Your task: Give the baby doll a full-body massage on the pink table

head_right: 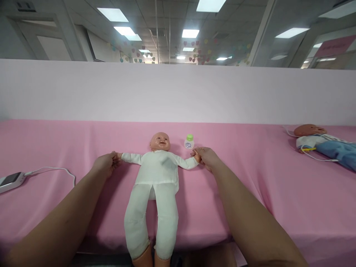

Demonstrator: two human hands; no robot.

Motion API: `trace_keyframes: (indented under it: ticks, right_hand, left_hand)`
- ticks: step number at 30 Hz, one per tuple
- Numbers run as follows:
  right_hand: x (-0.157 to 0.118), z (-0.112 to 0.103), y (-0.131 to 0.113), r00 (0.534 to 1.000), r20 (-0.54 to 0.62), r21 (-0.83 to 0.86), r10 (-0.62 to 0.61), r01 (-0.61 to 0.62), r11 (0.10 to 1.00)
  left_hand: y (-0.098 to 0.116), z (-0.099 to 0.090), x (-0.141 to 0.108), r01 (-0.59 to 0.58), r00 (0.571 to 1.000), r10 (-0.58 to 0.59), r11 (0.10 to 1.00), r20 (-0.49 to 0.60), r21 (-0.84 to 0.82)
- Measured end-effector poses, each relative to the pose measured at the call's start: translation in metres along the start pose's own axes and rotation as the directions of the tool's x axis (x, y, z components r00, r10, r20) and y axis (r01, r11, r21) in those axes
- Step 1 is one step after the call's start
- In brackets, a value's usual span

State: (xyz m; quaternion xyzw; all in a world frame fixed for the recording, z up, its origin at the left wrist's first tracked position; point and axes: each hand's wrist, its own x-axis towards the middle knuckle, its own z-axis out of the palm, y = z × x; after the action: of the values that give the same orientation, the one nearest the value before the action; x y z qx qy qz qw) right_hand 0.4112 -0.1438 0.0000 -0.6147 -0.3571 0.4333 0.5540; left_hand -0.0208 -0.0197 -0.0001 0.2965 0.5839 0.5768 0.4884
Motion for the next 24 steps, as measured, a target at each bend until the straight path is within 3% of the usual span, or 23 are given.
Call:
trace_keyframes:
  ticks: [4,9,12,16,24]
  right_hand:
    - [0.005,-0.007,0.002,1.000,0.020,0.137,-0.020,0.017,0.990]
    - [0.004,-0.018,0.002,0.965,0.263,0.310,-0.027,-0.058,0.949]
    - [0.002,-0.021,0.001,0.945,0.324,0.373,-0.039,-0.090,0.923]
    - [0.002,-0.020,0.001,0.956,0.294,0.364,-0.015,-0.097,0.927]
    - [0.008,-0.010,0.008,0.990,0.125,0.222,-0.062,0.033,0.975]
  left_hand:
    - [0.001,0.002,0.001,0.031,0.999,-0.031,0.999,0.009,0.009]
    - [0.003,0.003,-0.002,0.047,0.998,-0.047,0.999,0.035,0.004]
    - [0.003,0.003,-0.002,0.039,0.998,-0.038,0.999,0.057,-0.009]
    - [0.001,0.002,-0.004,0.003,0.999,-0.001,0.999,0.042,-0.035]
    - [0.006,0.002,-0.020,-0.042,0.999,0.043,0.999,0.018,-0.016]
